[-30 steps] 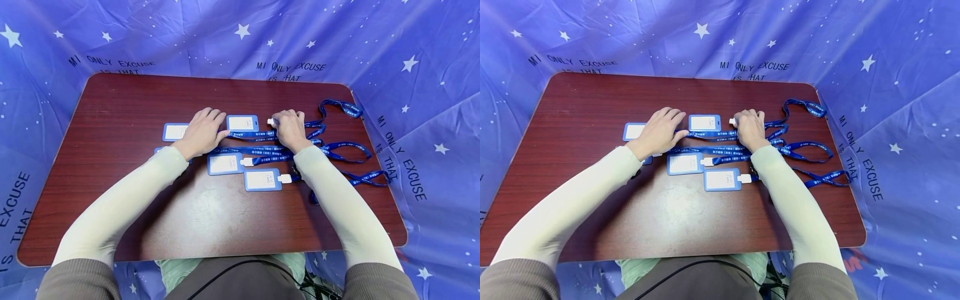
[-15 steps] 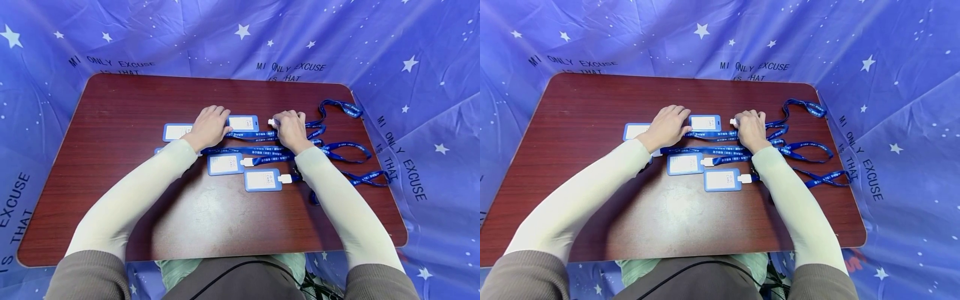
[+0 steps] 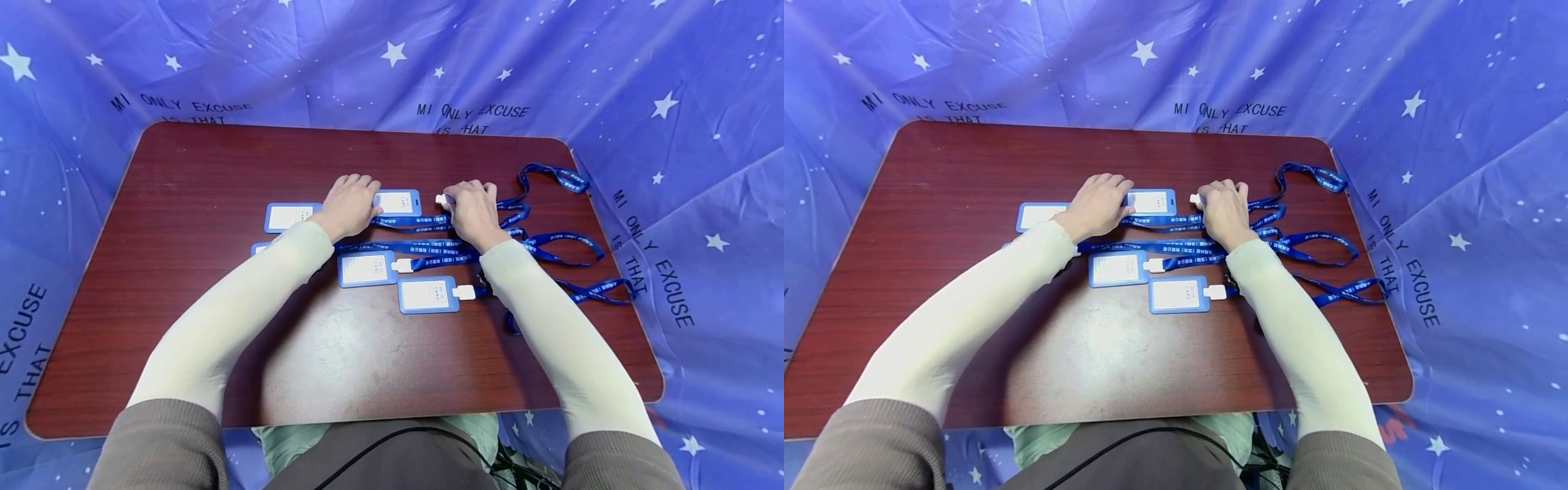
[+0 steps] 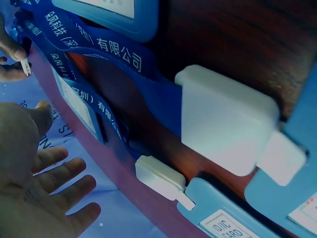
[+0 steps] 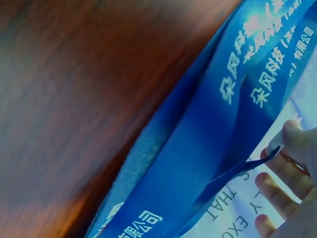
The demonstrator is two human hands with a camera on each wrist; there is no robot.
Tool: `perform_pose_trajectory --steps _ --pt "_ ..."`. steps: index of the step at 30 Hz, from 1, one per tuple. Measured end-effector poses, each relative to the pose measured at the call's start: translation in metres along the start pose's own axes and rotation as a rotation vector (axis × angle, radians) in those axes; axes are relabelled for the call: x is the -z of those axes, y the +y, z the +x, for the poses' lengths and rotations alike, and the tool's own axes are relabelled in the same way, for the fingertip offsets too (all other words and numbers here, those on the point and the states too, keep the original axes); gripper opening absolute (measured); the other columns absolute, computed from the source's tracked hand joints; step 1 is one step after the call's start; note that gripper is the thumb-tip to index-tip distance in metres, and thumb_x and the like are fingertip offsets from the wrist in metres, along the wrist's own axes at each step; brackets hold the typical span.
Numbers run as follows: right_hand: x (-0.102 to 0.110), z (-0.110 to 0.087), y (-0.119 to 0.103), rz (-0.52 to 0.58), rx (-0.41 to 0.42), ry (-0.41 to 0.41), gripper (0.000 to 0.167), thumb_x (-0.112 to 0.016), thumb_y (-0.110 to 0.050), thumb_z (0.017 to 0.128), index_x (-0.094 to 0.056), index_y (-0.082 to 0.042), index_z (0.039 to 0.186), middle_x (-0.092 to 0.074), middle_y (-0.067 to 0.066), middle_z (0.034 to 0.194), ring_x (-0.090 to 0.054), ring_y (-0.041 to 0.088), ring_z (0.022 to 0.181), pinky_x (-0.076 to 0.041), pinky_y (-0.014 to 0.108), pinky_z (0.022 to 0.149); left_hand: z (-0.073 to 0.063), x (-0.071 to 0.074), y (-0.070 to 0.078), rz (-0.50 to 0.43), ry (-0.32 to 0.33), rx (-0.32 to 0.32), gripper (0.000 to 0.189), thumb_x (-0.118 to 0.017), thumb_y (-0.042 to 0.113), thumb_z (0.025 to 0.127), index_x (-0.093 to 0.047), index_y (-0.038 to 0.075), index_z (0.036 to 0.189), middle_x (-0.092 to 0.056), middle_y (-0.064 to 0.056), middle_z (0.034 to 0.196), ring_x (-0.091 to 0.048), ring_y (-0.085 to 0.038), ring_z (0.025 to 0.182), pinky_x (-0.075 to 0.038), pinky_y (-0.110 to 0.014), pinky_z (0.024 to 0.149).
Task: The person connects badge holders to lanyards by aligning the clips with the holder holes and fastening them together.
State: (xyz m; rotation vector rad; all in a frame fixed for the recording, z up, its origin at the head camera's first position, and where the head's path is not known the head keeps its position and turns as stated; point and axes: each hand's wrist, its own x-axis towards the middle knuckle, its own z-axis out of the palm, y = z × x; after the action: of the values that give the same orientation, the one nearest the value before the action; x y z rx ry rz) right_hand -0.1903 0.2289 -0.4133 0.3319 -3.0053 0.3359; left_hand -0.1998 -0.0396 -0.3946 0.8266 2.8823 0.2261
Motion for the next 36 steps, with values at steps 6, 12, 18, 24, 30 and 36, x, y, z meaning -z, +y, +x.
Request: perform_pose_trajectory --steps 6,12,18,24,30,36 --pt "-0.001 0.0 0.0 -0.008 0.001 -0.006 0.024 -0.061 -0.019 0.104 -0.072 -0.007 0.121 -0.071 0.013 0.123 -0.054 0.033 0.115 -0.029 0.054 0.104 0.007 -0.002 0.003 0.026 -0.019 0.009 0.058 -0.057 0.039 0.105 -0.046 0.003 0.15 -0.05 -0.016 0.15 -0.041 -0.033 0.141 -0.024 -0.05 0.122" --pt "-0.001 0.0 0.0 -0.005 0.01 -0.006 0.024 -0.062 -0.02 0.103 -0.073 -0.007 0.121 -0.071 0.013 0.123 -0.054 0.033 0.115 -0.03 0.054 0.103 0.018 -0.004 0.002 0.055 -0.033 0.017 0.059 -0.057 0.041 0.104 -0.047 0.005 0.149 -0.05 -0.016 0.15 -0.042 -0.033 0.141 -0.026 -0.05 0.121" --pt "-0.001 0.0 0.0 -0.01 -0.001 -0.019 0.026 -0.062 -0.021 0.103 -0.072 -0.007 0.122 -0.071 0.013 0.124 -0.054 0.033 0.116 -0.029 0.054 0.104 0.029 -0.007 0.002 0.066 -0.054 0.015 0.06 -0.057 0.042 0.104 -0.046 0.005 0.15 -0.05 -0.015 0.15 -0.043 -0.033 0.14 -0.028 -0.05 0.12" --pt "-0.002 0.0 -0.001 -0.011 -0.002 -0.016 0.024 -0.064 -0.02 0.102 -0.073 -0.008 0.12 -0.071 0.012 0.123 -0.054 0.033 0.115 -0.029 0.052 0.103 0.035 -0.009 0.005 0.071 -0.09 0.029 0.064 -0.058 0.044 0.104 -0.044 0.005 0.153 -0.047 -0.014 0.152 -0.042 -0.033 0.141 -0.027 -0.049 0.121" --pt "-0.002 -0.001 -0.002 -0.013 0.0 -0.006 0.022 -0.065 -0.019 0.102 -0.073 -0.008 0.119 -0.071 0.011 0.123 -0.055 0.033 0.115 -0.03 0.052 0.102 0.038 -0.013 0.007 0.081 -0.129 0.038 0.068 -0.059 0.048 0.102 -0.043 0.006 0.154 -0.046 -0.014 0.153 -0.04 -0.033 0.142 -0.029 -0.048 0.12" --pt "-0.004 0.0 -0.003 -0.017 0.002 -0.014 0.023 -0.065 -0.02 0.101 -0.073 -0.008 0.119 -0.071 0.011 0.124 -0.055 0.032 0.117 -0.03 0.053 0.103 0.04 -0.016 0.007 0.069 -0.147 0.057 0.063 -0.059 0.045 0.102 -0.046 0.007 0.151 -0.047 -0.012 0.151 -0.038 -0.034 0.144 -0.03 -0.048 0.12"
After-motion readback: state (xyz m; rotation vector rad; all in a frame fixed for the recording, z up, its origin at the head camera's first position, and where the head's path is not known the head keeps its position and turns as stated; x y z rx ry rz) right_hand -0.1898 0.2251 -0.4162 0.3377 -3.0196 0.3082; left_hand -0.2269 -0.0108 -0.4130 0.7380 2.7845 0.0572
